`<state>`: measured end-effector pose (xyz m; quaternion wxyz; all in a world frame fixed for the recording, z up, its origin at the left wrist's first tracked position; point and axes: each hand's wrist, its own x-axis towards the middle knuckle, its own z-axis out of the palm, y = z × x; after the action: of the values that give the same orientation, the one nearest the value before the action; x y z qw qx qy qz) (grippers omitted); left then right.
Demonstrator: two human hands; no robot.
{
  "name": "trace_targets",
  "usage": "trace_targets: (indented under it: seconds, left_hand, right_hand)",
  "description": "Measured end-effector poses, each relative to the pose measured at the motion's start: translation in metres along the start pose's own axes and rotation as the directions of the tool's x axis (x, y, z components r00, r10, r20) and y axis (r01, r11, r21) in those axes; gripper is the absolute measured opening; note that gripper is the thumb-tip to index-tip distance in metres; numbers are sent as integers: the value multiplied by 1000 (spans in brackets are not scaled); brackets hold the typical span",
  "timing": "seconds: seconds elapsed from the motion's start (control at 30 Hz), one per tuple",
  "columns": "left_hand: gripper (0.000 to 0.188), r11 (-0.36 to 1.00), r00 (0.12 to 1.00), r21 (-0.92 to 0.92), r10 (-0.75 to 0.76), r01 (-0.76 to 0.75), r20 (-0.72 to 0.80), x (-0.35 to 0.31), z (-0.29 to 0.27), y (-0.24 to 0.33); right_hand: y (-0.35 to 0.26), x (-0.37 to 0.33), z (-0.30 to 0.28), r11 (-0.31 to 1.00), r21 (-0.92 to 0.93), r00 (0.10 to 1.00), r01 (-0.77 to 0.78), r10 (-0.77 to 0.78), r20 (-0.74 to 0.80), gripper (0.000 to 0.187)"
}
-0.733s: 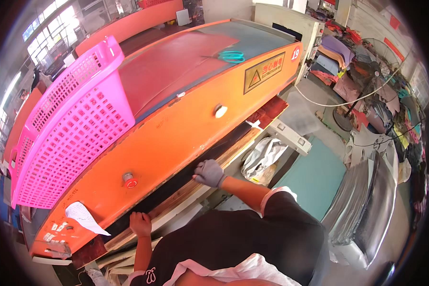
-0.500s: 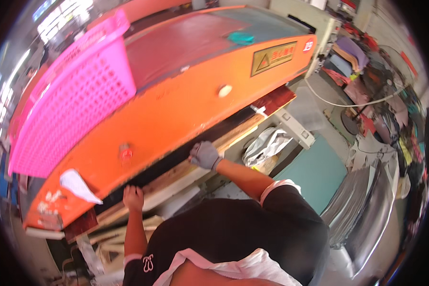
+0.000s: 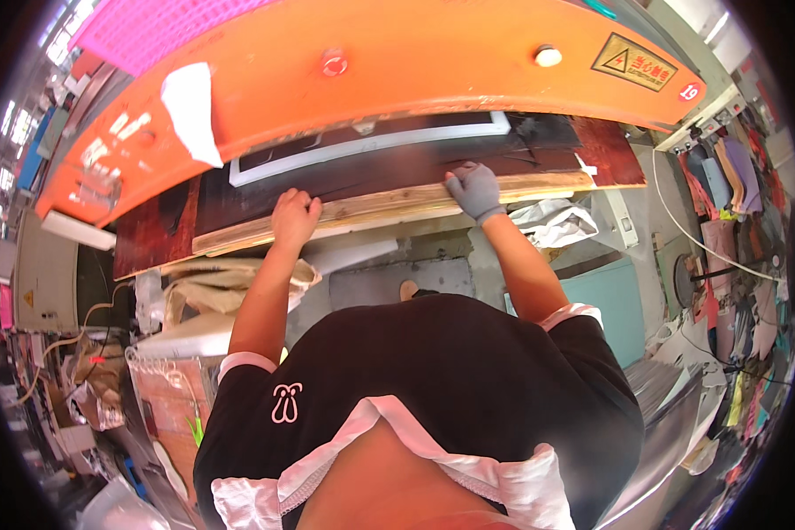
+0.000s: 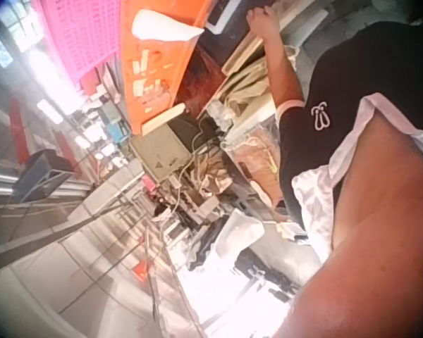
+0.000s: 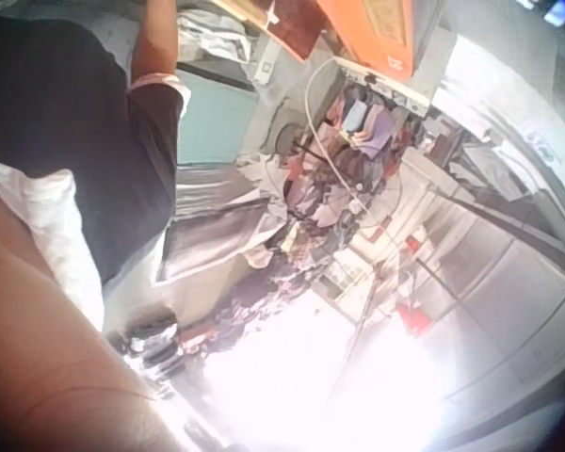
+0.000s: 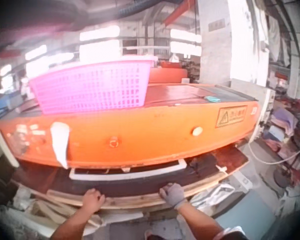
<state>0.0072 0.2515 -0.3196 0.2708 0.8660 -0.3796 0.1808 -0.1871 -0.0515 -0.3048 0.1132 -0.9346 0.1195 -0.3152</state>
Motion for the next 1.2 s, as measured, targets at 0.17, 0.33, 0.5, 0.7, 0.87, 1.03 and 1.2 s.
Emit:
trace_targets:
  seconds: [0.17,0.33,0.5,0.7,0.87,1.03,1.2]
  left_hand:
    - [25,1000,995,-22,17,-15,102,-72,-29,27]
    - [24,996,996,-61,73,-70,44,-152,-53,55]
    - [22,991,996,-112,82,-77,36,-221,-70,80]
    - [13,987,992,-152,62,-45,106,-283,-94,101]
    - [35,939,991,-318,118,-134,-70,-273,-100,115]
    - [67,915,982,-374,99,-153,-159,-227,-74,132]
    - [68,932,999,-363,33,-20,31,-230,-61,148]
  right_hand:
    - [-33,-75,-25,990,-110,996,-85,81,-46,26]
    - [-70,-146,-54,980,-37,980,-194,192,-52,28]
    - [-110,-151,-70,989,100,989,-113,122,-85,42]
    - [-195,-57,-49,910,-2,853,-415,390,347,86]
    - [-249,-49,-43,830,-383,676,-406,555,485,89]
    - [-252,-80,-53,836,-337,684,-433,548,482,86]
    - [-232,-99,-62,860,-129,723,-494,489,487,81]
